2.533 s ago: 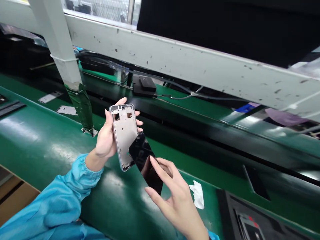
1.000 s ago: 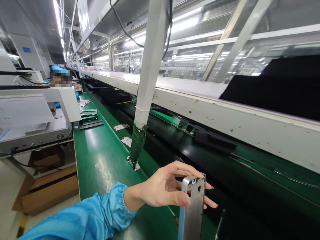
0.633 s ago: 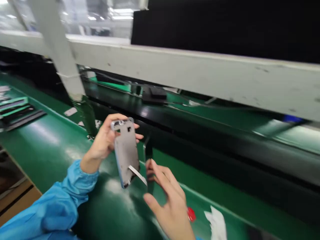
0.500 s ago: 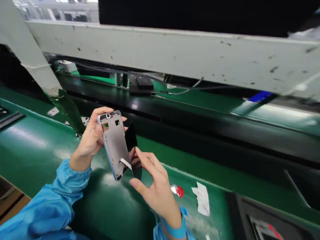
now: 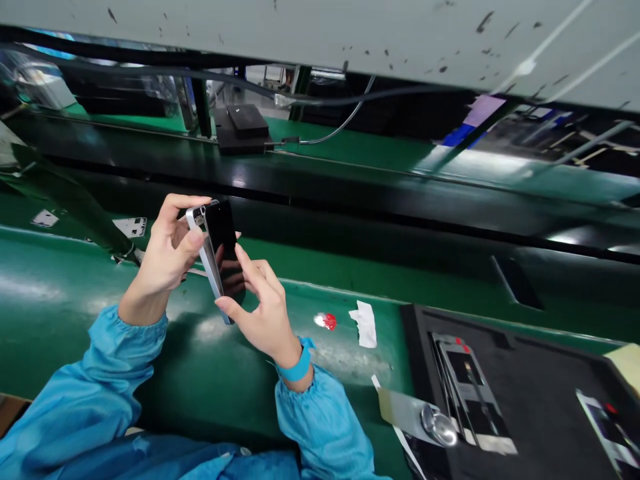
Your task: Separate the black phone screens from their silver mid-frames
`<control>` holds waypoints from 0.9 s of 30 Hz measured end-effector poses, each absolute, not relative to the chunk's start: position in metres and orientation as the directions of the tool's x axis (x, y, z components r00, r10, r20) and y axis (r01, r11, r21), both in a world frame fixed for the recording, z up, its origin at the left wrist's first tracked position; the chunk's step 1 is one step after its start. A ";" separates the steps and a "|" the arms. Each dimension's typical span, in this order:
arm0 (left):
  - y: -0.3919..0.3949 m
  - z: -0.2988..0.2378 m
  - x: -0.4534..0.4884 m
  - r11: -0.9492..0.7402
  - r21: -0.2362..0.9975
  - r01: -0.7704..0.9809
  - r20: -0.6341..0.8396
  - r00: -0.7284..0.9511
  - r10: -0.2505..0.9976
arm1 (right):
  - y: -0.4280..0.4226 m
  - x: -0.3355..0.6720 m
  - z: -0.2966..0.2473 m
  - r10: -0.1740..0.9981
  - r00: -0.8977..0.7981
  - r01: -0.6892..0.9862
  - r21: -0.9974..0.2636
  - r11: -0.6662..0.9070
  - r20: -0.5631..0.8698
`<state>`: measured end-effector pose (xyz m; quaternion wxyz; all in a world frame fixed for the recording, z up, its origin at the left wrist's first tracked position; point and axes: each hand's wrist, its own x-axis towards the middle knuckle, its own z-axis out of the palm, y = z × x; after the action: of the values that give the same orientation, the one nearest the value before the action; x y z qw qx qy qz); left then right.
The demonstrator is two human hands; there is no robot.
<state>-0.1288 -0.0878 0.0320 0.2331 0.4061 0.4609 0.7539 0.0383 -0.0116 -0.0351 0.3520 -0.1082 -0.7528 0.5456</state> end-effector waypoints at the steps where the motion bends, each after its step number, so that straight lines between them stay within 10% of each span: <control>1: -0.087 0.032 -0.129 -0.473 0.880 0.038 0.411 -0.560 0.720 | -0.011 0.037 -0.037 0.552 -0.713 -0.245 -0.891 0.382 0.432; 14: -0.068 0.001 -0.115 -0.524 0.809 -0.264 0.407 -0.392 0.825 | 0.007 0.034 -0.066 0.603 -0.525 -0.213 -0.778 0.591 0.601; 20: -0.063 0.002 -0.101 -0.515 0.747 -0.421 0.205 -0.592 0.780 | 0.001 0.035 -0.049 0.549 -0.633 -0.043 -0.733 0.679 0.546; 27: -0.078 0.013 -0.073 -0.345 0.870 -0.352 0.255 -0.277 0.927 | 0.002 0.056 -0.009 0.754 -0.618 -0.159 -0.974 0.160 0.225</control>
<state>-0.0732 -0.0776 0.0131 0.4473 0.4019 0.3573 0.7147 0.0561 0.0015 -0.0090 0.3754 -0.2242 -0.6628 0.6079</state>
